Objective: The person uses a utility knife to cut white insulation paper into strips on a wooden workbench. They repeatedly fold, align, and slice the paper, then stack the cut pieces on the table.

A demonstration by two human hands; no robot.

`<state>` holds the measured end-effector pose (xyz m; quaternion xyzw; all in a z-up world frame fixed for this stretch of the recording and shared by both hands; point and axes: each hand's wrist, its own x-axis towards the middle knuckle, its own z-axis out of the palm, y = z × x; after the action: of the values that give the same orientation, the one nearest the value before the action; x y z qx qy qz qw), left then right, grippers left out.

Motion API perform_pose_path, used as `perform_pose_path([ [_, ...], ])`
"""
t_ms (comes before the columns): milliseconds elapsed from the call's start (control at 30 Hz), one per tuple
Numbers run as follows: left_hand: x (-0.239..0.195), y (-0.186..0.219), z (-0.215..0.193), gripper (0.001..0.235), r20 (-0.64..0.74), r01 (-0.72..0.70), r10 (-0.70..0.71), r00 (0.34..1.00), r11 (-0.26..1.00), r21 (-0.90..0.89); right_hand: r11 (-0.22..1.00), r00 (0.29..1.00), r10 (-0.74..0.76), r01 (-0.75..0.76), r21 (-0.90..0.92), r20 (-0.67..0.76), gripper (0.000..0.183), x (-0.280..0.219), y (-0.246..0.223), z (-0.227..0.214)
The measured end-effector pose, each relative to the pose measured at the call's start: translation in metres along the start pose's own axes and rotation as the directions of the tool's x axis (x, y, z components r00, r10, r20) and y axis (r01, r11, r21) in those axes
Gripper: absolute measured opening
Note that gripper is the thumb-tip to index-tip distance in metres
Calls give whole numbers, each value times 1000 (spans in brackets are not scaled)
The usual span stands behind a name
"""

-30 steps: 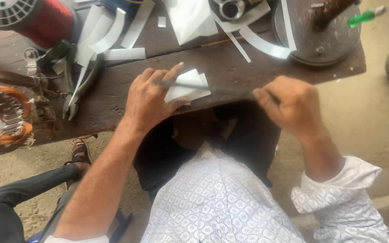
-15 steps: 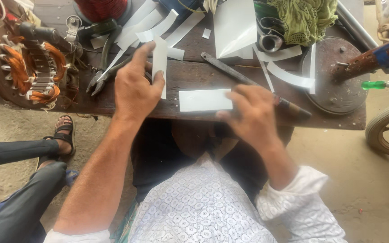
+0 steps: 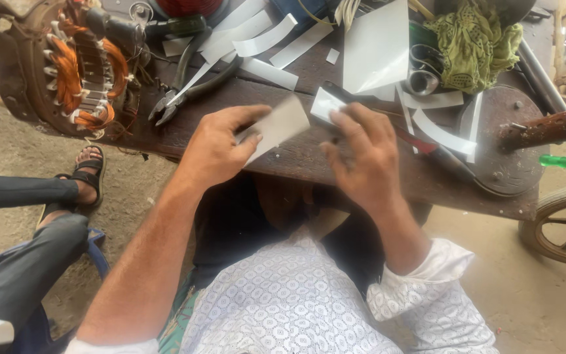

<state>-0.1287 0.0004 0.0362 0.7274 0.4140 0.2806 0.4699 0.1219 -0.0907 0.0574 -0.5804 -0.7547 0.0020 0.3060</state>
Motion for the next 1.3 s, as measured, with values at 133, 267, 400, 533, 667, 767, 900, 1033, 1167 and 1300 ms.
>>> perform_pose_path([
  [133, 16, 2, 0, 34, 270, -18, -27, 962, 987, 163, 990, 987, -136, 133, 39, 88, 49, 15, -15, 4],
  [267, 28, 1, 5, 35, 224, -240, 193, 955, 948, 208, 995, 997, 6, -13, 95, 76, 46, 12, -23, 22],
  [400, 20, -6, 12, 53, 21, -336, 378, 926, 797, 502, 995, 995, 99, -98, 31, -5, 42, -4, -19, 39],
  [533, 15, -16, 17, 61, -36, -293, 372, 927, 782, 551, 989, 990, 143, -142, 39, -19, 40, -14, -16, 40],
  [667, 17, -22, 16, 47, -36, -320, 394, 918, 794, 516, 997, 997, 77, -77, 7, -29, 35, -7, -22, 35],
  [767, 17, -25, 16, 40, -28, -359, 431, 902, 785, 505, 999, 999, 26, -27, -24, -41, 31, -4, -22, 33],
  [900, 21, -28, 15, 34, 17, -409, 462, 887, 767, 495, 989, 993, 72, -84, 123, 96, 24, -3, -21, 31],
  [1033, 33, -28, 18, 22, 85, -482, 510, 856, 727, 488, 953, 972, 149, -190, 235, 179, 37, 1, -21, 29],
  [1167, 52, -26, 25, 12, 162, -547, 538, 827, 705, 453, 894, 923, 205, -312, 321, 325, 39, 6, -11, 29],
  [1300, 62, -23, 26, 11, 160, -560, 555, 816, 689, 460, 337, 670, 450, -740, 582, 591, 31, 13, 3, 34],
])
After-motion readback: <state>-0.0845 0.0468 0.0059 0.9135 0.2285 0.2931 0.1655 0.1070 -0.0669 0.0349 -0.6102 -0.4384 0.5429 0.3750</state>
